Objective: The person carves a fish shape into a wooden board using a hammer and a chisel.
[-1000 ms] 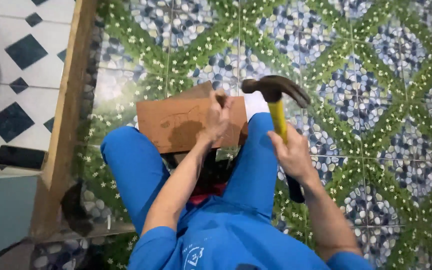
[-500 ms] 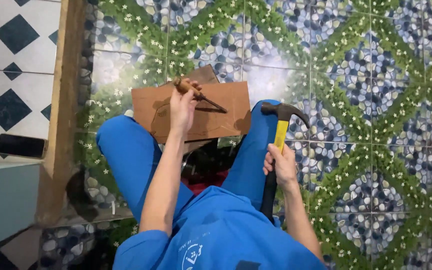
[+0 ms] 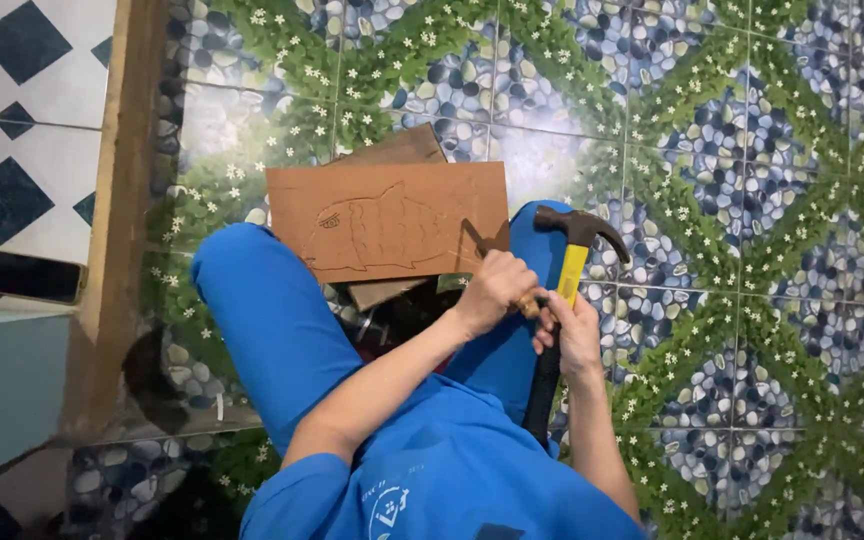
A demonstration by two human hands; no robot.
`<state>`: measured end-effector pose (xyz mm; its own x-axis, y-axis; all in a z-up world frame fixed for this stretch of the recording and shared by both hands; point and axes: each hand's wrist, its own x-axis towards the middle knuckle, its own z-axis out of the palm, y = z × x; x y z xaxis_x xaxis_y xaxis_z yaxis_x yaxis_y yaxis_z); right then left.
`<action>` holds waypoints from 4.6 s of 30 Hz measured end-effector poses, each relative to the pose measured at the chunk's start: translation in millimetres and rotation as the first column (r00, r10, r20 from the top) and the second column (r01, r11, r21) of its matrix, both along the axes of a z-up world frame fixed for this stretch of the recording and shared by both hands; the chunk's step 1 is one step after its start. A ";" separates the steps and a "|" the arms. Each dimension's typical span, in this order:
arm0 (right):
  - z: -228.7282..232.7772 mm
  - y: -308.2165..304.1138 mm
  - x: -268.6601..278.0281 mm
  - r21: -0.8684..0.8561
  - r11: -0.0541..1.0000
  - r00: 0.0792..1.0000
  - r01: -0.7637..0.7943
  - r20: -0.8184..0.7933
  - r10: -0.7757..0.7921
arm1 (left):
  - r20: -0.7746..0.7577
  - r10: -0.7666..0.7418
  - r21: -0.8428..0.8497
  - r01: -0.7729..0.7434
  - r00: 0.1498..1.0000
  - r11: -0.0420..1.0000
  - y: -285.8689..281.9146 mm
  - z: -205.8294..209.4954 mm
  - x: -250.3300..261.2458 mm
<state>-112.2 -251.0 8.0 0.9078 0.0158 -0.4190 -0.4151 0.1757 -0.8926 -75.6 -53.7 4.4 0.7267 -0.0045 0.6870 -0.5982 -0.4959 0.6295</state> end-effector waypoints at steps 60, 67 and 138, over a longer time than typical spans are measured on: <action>-13.5 -14.3 -3.5 -0.003 0.998 0.998 0.062 0.009 -0.062 | 0.013 -0.045 0.206 0.042 0.999 0.978 -3.6 -15.8 8.1; -12.8 -14.5 -2.7 0.000 0.997 0.997 0.073 -0.002 -0.073 | -0.007 -0.064 0.191 0.064 0.998 0.979 -7.4 -25.0 8.3; 155.4 49.1 -1.4 -0.721 0.689 0.828 0.065 0.425 0.366 | -0.394 -0.306 -0.668 -0.041 0.866 0.743 18.2 34.3 69.6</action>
<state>-113.6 -201.9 163.4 0.9861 0.0814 0.1450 0.1650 -0.5887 -0.7913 -6.0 -35.6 38.7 0.9716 0.1826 0.1502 -0.1847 0.1890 0.9645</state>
